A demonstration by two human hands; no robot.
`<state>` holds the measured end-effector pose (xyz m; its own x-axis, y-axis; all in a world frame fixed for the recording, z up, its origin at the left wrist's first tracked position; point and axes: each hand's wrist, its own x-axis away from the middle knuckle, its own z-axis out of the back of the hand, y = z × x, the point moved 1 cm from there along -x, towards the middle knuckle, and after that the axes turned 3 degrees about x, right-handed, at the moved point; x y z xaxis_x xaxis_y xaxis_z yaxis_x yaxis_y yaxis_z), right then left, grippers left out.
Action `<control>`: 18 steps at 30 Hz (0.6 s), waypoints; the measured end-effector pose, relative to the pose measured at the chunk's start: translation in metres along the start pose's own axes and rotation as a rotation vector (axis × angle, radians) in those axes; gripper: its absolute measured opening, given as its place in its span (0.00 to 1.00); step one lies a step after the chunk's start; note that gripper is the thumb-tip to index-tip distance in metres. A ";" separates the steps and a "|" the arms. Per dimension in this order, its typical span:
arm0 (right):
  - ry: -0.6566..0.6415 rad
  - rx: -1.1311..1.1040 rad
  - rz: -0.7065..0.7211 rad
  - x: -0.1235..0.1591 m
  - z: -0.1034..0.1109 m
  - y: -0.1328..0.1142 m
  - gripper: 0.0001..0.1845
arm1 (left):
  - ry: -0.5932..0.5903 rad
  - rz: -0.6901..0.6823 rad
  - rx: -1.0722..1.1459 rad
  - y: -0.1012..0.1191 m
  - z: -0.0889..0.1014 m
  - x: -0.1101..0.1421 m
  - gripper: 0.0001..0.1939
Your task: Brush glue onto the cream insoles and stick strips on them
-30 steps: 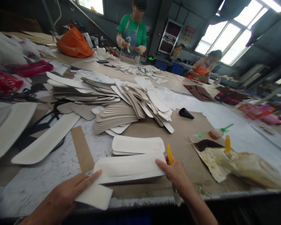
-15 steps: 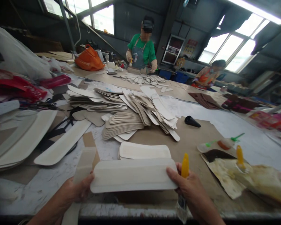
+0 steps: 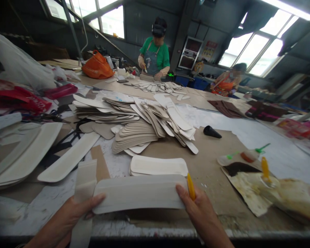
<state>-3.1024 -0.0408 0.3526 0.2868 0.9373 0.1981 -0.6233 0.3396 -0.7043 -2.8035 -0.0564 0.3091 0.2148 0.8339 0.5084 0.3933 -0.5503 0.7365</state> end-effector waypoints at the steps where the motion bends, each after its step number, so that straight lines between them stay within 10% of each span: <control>1: 0.014 0.009 0.002 0.001 0.000 -0.001 0.24 | -0.007 0.002 0.010 0.000 0.000 0.000 0.27; 11: 0.074 0.001 0.039 0.003 0.000 -0.004 0.22 | 0.126 -0.010 0.039 -0.001 -0.006 -0.001 0.30; 18: -0.178 -0.204 0.096 -0.001 0.004 0.001 0.26 | 0.218 0.039 0.008 -0.011 0.004 -0.007 0.27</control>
<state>-3.1056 -0.0412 0.3544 0.0898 0.9696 0.2274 -0.4774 0.2423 -0.8446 -2.8057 -0.0562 0.2949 0.0319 0.7831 0.6211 0.3954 -0.5806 0.7117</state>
